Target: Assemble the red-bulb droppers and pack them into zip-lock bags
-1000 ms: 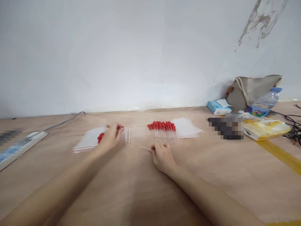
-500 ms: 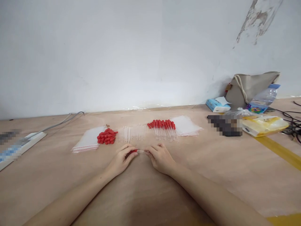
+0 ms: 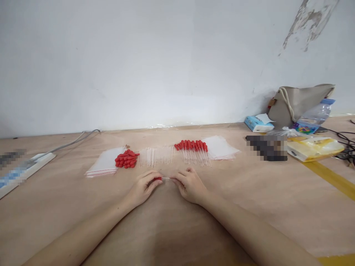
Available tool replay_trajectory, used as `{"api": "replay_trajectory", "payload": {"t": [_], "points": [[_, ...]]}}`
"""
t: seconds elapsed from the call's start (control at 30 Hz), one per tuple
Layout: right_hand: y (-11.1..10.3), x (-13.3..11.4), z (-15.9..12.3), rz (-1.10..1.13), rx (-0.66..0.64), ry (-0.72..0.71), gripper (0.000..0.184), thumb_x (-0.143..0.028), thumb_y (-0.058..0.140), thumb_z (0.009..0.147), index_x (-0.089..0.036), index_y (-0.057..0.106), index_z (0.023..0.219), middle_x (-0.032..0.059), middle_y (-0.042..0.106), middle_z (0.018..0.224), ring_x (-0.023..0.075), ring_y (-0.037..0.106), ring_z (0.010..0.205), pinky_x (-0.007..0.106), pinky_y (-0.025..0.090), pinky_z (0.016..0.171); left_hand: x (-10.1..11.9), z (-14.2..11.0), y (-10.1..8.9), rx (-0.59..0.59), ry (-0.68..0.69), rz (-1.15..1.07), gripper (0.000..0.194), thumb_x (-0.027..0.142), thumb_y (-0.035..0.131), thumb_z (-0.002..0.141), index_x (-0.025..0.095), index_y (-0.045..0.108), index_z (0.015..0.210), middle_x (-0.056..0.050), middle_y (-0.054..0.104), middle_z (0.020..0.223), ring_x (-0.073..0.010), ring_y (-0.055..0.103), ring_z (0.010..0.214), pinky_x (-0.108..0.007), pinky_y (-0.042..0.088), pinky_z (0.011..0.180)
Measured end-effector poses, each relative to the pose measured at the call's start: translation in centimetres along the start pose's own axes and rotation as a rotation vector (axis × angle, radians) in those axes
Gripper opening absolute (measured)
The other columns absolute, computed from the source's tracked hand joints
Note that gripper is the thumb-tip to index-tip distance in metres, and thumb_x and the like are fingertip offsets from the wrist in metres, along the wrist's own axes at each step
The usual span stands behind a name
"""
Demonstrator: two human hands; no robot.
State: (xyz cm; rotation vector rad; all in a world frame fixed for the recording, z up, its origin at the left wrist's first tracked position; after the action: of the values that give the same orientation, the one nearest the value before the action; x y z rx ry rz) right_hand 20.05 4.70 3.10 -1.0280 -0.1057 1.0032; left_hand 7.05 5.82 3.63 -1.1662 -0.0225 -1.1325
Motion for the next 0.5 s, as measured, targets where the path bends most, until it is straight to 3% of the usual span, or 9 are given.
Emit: {"api": "replay_trajectory", "payload": {"t": [0.27, 0.5], "points": [[0.3, 0.7, 0.4, -0.068, -0.068, -0.031, 0.023, -0.014, 0.041, 0.085, -0.023, 0.061, 0.095, 0.0010, 0.064, 0.080, 0.0104, 0.054, 0.072, 0.030, 0.025, 0.073, 0.5, -0.3, 0.7, -0.075, 0.050, 0.002, 0.017, 0.025, 0.043, 0.088, 0.017, 0.058, 0.086, -0.003, 0.058, 0.080, -0.0132, 0.054, 0.074, -0.024, 0.042, 0.069], [0.4, -0.3, 0.4, -0.238, -0.024, -0.101, 0.021, -0.013, 0.044, 0.081, -0.021, 0.062, 0.090, 0.0010, 0.061, 0.070, 0.0101, 0.047, 0.060, 0.030, 0.021, 0.067, -0.2, -0.3, 1.3, -0.103, 0.034, 0.126, 0.017, 0.025, 0.043, 0.087, 0.016, 0.057, 0.084, -0.003, 0.057, 0.078, -0.0139, 0.053, 0.073, -0.025, 0.042, 0.067]]}}
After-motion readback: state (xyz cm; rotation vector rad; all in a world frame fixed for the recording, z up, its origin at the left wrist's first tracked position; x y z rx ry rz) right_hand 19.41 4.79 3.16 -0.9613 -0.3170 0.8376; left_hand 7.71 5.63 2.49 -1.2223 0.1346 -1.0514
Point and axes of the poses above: each hand's wrist, its own z-axis towards the middle knuckle, its own y-axis out of the palm, x = y × z, the point moved 8 cm from there along z, towards the middle knuckle
